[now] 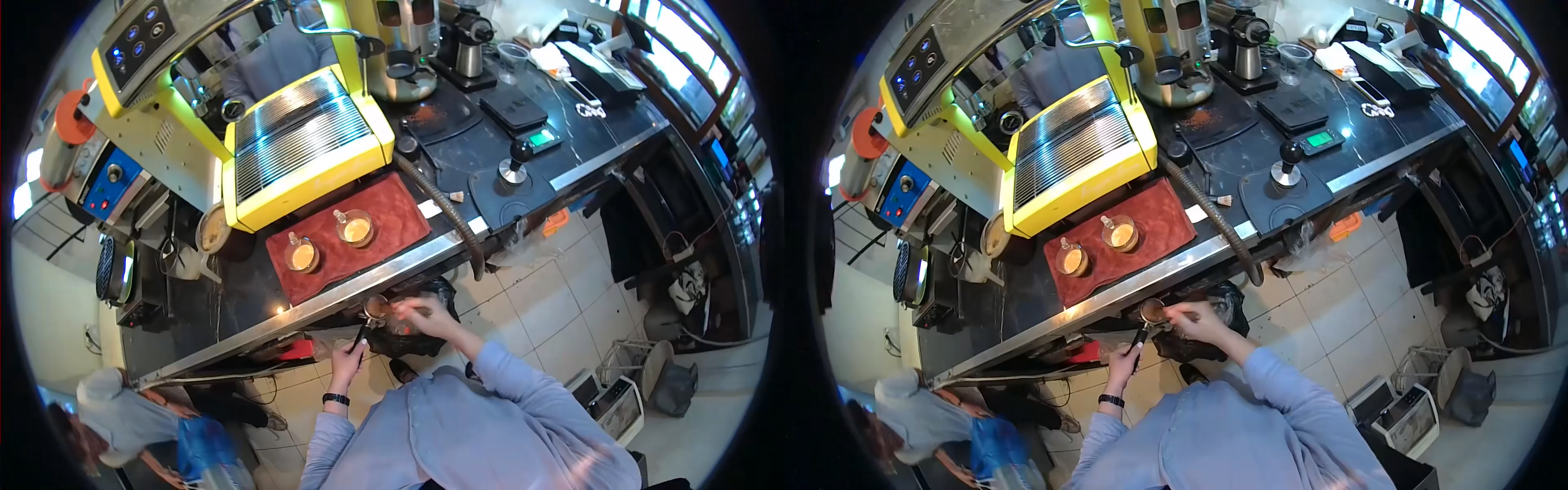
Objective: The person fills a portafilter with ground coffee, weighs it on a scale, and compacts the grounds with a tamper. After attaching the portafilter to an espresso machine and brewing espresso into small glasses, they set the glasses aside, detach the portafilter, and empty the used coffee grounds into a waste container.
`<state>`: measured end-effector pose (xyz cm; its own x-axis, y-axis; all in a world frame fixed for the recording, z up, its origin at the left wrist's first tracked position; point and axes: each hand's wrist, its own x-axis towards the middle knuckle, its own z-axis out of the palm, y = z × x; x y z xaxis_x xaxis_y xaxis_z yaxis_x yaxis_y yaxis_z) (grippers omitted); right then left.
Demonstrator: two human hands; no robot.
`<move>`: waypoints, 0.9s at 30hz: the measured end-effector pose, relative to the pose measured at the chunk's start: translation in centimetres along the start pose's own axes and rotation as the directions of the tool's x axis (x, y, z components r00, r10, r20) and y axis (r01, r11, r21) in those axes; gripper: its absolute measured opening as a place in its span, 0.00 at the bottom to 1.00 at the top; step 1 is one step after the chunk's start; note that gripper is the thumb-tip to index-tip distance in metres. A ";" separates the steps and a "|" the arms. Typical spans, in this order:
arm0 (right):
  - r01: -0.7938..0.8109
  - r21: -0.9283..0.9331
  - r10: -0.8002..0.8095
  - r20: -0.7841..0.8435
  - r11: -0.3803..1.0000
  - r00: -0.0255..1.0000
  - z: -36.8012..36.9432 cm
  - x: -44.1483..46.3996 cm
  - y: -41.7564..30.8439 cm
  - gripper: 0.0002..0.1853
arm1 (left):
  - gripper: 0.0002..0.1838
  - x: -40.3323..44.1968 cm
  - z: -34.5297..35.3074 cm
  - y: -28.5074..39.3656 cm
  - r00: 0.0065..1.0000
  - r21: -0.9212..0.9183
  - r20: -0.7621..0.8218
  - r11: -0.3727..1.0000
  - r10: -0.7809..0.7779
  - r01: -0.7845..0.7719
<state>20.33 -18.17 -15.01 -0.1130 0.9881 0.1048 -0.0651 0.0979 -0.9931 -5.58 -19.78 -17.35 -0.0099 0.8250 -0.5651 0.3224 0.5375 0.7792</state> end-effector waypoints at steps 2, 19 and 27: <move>0.111 -0.176 -0.113 0.001 0.978 0.994 1.0 1.2 1.4 0.13 | 0.17 0.3 -0.4 -0.3 0.998 0.095 0.009 0.993 0.068 -0.069; -0.409 -0.474 0.294 -0.300 0.779 0.907 3.3 1.3 5.0 0.12 | 0.20 1.2 -4.3 1.7 0.882 0.489 -0.014 0.773 0.471 -0.404; -0.291 -0.725 0.335 -0.088 0.624 0.938 2.1 -1.5 5.3 0.08 | 0.23 1.8 -4.3 0.4 0.794 0.829 0.025 0.431 0.607 -0.356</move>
<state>18.11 -19.40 -20.36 -0.0402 0.9701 -0.2394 0.7115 -0.1404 -0.6885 -9.53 -17.37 -16.88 0.2117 0.9772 0.0175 0.9275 -0.2065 0.3116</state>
